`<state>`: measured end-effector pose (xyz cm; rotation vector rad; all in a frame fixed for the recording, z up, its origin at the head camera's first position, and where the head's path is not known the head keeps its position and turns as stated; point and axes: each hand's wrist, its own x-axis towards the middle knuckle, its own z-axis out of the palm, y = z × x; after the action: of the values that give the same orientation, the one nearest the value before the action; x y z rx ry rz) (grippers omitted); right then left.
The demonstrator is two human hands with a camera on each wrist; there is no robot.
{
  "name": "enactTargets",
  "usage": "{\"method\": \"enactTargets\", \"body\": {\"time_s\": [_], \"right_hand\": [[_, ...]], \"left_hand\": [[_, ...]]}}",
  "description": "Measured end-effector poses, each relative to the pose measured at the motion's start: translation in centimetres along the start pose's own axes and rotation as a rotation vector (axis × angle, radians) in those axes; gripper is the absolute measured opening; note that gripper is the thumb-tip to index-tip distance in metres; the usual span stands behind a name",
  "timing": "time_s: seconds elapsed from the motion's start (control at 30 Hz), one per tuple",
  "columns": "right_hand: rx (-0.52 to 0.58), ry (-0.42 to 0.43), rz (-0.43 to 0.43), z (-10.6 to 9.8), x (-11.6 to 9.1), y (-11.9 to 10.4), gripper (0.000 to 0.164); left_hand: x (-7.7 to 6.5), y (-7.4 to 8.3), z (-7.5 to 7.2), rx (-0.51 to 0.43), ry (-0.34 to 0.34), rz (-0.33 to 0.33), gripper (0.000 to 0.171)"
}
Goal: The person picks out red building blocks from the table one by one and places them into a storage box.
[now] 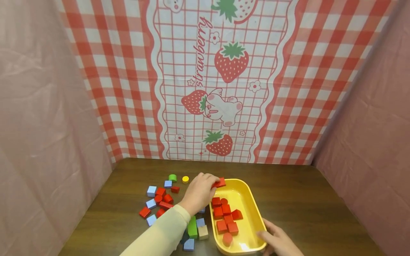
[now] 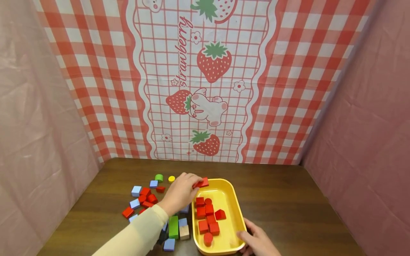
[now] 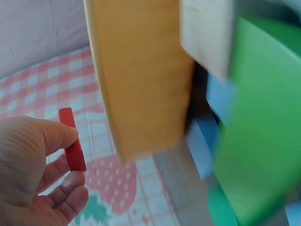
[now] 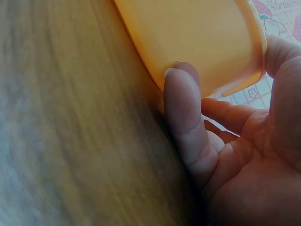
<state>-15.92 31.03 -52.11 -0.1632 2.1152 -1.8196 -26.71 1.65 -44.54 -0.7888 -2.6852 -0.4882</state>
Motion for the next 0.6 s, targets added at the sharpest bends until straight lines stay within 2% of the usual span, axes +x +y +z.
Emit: {"method": "enactTargets", "body": {"time_s": [0.17, 0.33, 0.47, 0.6], "right_hand": [[0.052, -0.015, 0.012, 0.1, 0.1, 0.2, 0.069], [0.107, -0.040, 0.024, 0.1, 0.2, 0.3, 0.069], [0.108, -0.038, 0.026, 0.1, 0.2, 0.0, 0.069], [0.109, -0.036, 0.034, 0.0, 0.1, -0.2, 0.070]], "left_hand": [[1.6, 2.0, 2.4, -0.025, -0.045, 0.040, 0.028], [2.4, 3.0, 4.7, -0.018, -0.104, 0.028, 0.025], [2.7, 3.1, 5.7, -0.004, -0.115, -0.008, 0.024], [2.8, 3.1, 6.1, 0.024, -0.116, -0.031, 0.021]]}}
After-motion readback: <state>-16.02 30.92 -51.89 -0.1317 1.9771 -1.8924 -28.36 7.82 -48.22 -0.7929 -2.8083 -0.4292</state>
